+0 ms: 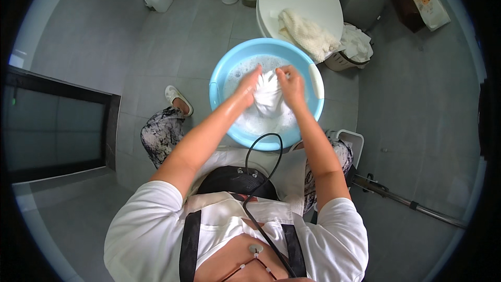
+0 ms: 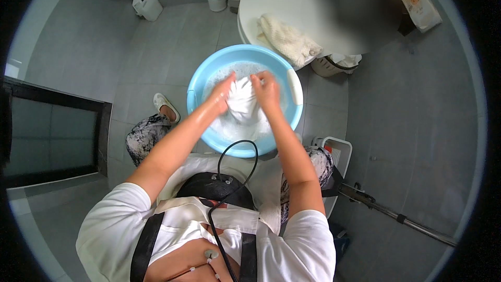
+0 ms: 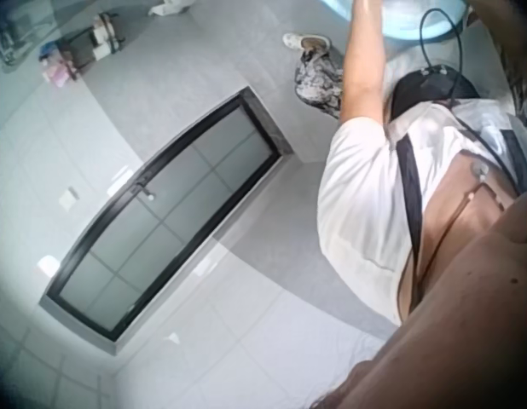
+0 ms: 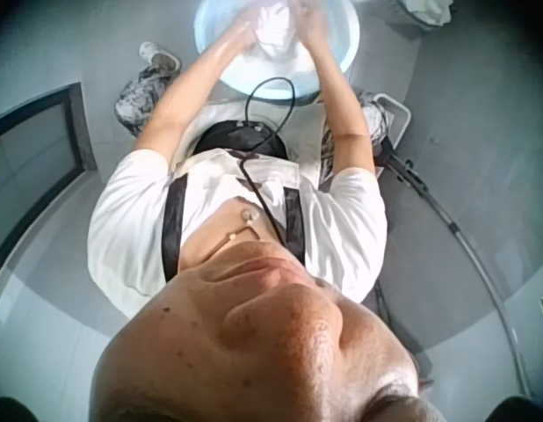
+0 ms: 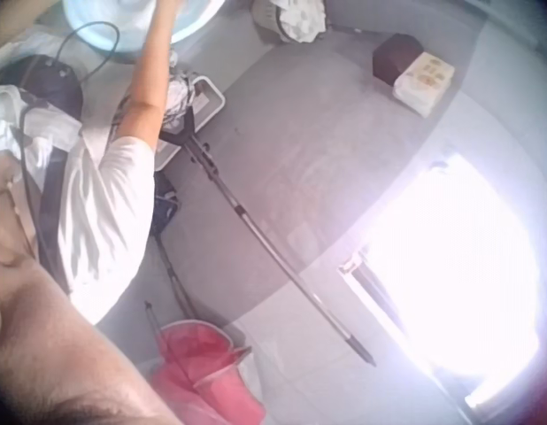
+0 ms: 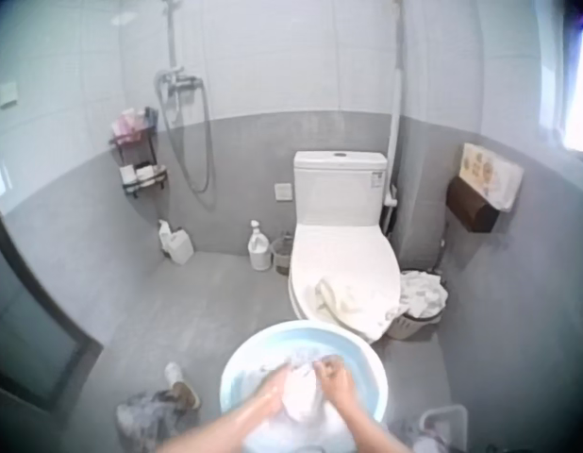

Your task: The person washes white garments by hand in a blue basin filled with soapy water. The person repeatedly scrubs the fabric together and lifts the items to check them.

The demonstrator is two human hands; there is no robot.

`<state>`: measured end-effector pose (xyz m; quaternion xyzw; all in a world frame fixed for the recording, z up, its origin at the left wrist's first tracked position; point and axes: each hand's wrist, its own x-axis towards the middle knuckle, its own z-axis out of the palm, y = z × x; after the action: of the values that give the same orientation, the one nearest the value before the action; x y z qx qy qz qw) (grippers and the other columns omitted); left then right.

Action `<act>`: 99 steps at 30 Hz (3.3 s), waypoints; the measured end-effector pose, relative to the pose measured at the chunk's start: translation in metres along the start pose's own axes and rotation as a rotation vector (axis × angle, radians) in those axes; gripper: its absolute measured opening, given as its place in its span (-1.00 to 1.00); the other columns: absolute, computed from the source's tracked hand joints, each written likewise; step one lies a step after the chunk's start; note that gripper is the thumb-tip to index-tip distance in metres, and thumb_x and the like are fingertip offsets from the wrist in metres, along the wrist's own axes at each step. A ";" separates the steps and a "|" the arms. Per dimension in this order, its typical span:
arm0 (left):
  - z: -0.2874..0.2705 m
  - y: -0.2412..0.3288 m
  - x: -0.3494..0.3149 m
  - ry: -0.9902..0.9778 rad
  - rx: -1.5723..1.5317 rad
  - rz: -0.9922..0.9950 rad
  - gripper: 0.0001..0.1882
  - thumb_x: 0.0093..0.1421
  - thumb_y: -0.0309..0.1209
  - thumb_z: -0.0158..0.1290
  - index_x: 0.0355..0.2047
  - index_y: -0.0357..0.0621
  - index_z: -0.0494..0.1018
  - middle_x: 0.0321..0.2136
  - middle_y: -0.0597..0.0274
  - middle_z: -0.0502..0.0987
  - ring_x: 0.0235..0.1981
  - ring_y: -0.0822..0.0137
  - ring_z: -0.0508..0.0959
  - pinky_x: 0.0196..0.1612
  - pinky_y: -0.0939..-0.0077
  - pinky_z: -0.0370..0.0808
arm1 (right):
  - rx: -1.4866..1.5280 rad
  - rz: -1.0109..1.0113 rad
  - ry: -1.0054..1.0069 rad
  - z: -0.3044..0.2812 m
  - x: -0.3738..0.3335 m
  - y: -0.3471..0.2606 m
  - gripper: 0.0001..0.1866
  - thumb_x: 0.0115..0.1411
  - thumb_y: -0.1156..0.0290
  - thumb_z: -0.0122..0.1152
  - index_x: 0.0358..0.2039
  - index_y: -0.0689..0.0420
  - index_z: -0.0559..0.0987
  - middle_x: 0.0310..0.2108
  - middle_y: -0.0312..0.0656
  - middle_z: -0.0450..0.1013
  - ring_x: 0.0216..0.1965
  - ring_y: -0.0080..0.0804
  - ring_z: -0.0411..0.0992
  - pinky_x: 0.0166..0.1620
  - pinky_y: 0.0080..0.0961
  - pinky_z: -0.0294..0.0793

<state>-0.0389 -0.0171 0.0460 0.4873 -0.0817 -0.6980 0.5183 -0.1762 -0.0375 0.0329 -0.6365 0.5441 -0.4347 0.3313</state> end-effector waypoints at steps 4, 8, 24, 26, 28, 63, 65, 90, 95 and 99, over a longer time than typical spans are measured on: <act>-0.050 0.040 0.020 -0.056 0.491 0.556 -0.88 0.08 -0.39 -0.01 -0.42 -0.15 0.33 -0.49 0.34 0.35 -0.48 0.55 0.34 -0.33 0.64 0.31 | -0.090 -0.264 0.114 -0.020 0.018 0.004 -0.53 -0.19 0.63 0.16 -0.19 0.13 0.32 -0.10 0.02 0.27 0.00 -0.05 0.21 0.02 -0.38 0.20; -0.067 0.036 0.021 -0.082 0.742 0.664 -0.71 -0.07 -0.60 0.01 -0.27 -0.20 0.32 -0.24 0.21 0.29 -0.47 0.53 0.34 -0.30 0.65 0.32 | -0.019 -0.173 0.065 -0.035 0.016 -0.022 -0.43 -0.23 0.70 0.04 -0.09 0.11 0.31 -0.20 -0.04 0.33 -0.08 -0.10 0.28 -0.01 -0.36 0.22; -0.064 0.020 0.016 -0.402 1.495 0.811 -0.50 -0.09 -0.68 -0.11 -0.07 -0.08 0.28 -0.20 0.00 0.31 -0.19 0.08 0.36 -0.11 0.40 0.32 | -0.834 -0.349 -0.203 -0.041 0.005 0.010 -0.73 -0.10 0.59 0.00 -0.33 0.07 0.50 -0.35 -0.17 0.37 -0.29 -0.19 0.36 -0.29 -0.41 0.39; -0.061 0.045 0.008 -0.268 1.335 0.816 -0.60 -0.09 -0.68 -0.09 -0.19 -0.13 0.36 -0.26 0.07 0.34 -0.28 0.17 0.40 -0.19 0.47 0.35 | -0.843 -0.371 -0.123 -0.054 0.009 -0.015 -0.75 -0.08 0.57 0.00 -0.35 0.03 0.52 -0.33 -0.18 0.35 -0.29 -0.24 0.34 -0.29 -0.41 0.39; -0.060 0.056 0.002 -0.170 1.427 0.943 -0.67 -0.09 -0.67 -0.07 -0.26 -0.15 0.40 -0.27 0.10 0.36 -0.29 0.20 0.40 -0.21 0.49 0.36 | -0.834 -0.381 -0.104 -0.063 0.008 -0.023 -0.77 -0.08 0.55 0.01 -0.38 0.00 0.53 -0.33 -0.19 0.36 -0.29 -0.25 0.34 -0.27 -0.42 0.39; -0.054 0.000 0.017 -0.142 2.211 0.421 -0.65 -0.05 -0.39 -0.04 -0.18 -0.09 0.39 -0.08 0.06 0.33 -0.16 0.11 0.42 -0.14 0.33 0.36 | -0.706 -0.017 -0.532 -0.021 -0.005 0.017 -0.64 0.00 0.16 0.07 -0.31 0.18 0.51 -0.34 -0.01 0.44 -0.28 -0.14 0.41 -0.21 -0.33 0.37; -0.055 0.011 0.021 -0.109 1.757 0.263 -0.60 -0.06 -0.34 0.01 -0.16 -0.14 0.37 -0.11 0.05 0.36 -0.14 0.16 0.39 -0.13 0.37 0.33 | -0.475 0.081 -0.537 -0.029 0.005 0.027 -0.64 0.01 0.17 0.08 -0.27 0.16 0.50 -0.33 -0.04 0.44 -0.31 -0.21 0.41 -0.23 -0.38 0.36; 0.003 -0.030 0.015 -0.164 -0.302 -0.155 -0.52 0.12 0.02 -0.15 -0.16 -0.12 0.28 -0.18 0.11 0.35 -0.19 0.23 0.37 -0.16 0.31 0.34 | 0.008 -0.439 0.213 0.014 -0.033 -0.046 -0.85 -0.07 0.42 0.22 -0.53 0.16 0.42 -0.40 -0.13 0.40 -0.40 -0.13 0.38 -0.36 -0.42 0.36; 0.018 -0.030 -0.002 -0.191 -0.287 -0.139 -0.60 0.18 0.00 -0.25 -0.26 -0.03 0.34 -0.38 0.25 0.45 -0.31 0.32 0.45 -0.26 0.39 0.41 | 0.049 -0.073 0.168 0.007 -0.016 -0.036 -0.86 0.00 0.36 0.15 -0.50 0.15 0.44 -0.50 -0.09 0.40 -0.49 -0.12 0.38 -0.42 -0.39 0.35; -0.004 -0.023 0.012 -0.250 -0.184 -0.116 -0.64 0.18 -0.01 -0.25 -0.30 0.00 0.34 -0.44 0.28 0.42 -0.33 0.34 0.44 -0.23 0.44 0.38 | 0.066 -0.460 0.192 0.021 -0.034 -0.053 -0.84 -0.02 0.34 0.18 -0.53 0.13 0.43 -0.51 -0.12 0.39 -0.48 -0.13 0.39 -0.42 -0.38 0.36</act>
<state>-0.0505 -0.0153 0.0230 0.3507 -0.0531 -0.7865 0.5055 -0.1364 0.0047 0.0652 -0.6882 0.3995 -0.5748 0.1910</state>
